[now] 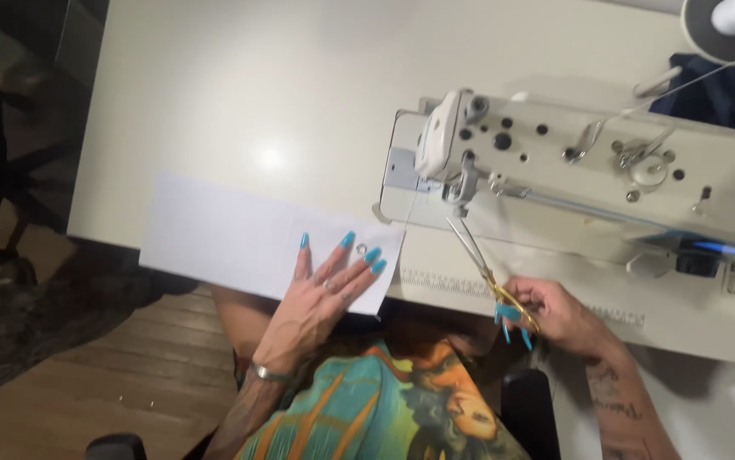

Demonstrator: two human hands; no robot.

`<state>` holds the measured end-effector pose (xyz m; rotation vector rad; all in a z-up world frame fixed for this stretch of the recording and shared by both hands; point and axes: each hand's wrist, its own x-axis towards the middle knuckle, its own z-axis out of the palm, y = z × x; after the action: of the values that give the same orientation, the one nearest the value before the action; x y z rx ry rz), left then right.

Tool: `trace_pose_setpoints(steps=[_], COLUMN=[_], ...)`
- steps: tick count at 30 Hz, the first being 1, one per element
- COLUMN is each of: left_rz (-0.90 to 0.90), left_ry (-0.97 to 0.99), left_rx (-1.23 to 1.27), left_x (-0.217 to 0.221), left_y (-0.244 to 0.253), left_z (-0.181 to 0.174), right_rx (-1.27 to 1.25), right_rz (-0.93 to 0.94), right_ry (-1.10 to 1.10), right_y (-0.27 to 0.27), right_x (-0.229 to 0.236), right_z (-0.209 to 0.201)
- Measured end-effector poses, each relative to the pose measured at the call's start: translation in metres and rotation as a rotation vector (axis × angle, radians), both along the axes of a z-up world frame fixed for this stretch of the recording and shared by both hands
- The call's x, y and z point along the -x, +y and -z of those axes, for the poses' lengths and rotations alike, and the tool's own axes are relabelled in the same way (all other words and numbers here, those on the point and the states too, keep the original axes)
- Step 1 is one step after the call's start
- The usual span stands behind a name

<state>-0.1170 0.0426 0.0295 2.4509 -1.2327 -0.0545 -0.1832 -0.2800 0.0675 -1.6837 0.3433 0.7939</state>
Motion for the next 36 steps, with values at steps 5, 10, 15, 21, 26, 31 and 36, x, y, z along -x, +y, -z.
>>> trace_pose_setpoints(steps=[5, 10, 15, 21, 26, 31, 36], left_rz=[0.062, 0.014, -0.041, -0.056, -0.074, -0.071, -0.151], left_ry=[0.053, 0.051, -0.008, -0.105, -0.113, -0.109, -0.12], left_rx=[-0.03, -0.105, -0.008, 0.025, 0.07, 0.093, 0.086], left_x=[0.004, 0.025, 0.039, 0.047, 0.048, 0.051, 0.052], left_y=[0.007, 0.016, 0.03, 0.042, 0.044, 0.052, 0.052], left_z=[-0.02, -0.029, -0.03, -0.022, -0.034, -0.021, -0.009], right_rx=[0.083, 0.096, 0.107, 0.121, 0.174, 0.151, 0.105], right_rz=[0.051, -0.008, -0.204, -0.366, -0.361, -0.311, -0.394], right_ry=[0.102, 0.084, 0.215, 0.223, 0.261, 0.299, 0.13], right_y=[0.008, 0.013, 0.029, 0.061, 0.082, 0.073, 0.073], right_x=[0.009, -0.006, -0.011, -0.02, -0.031, -0.036, -0.056], right_z=[-0.012, -0.014, -0.01, -0.02, -0.025, 0.01, 0.018])
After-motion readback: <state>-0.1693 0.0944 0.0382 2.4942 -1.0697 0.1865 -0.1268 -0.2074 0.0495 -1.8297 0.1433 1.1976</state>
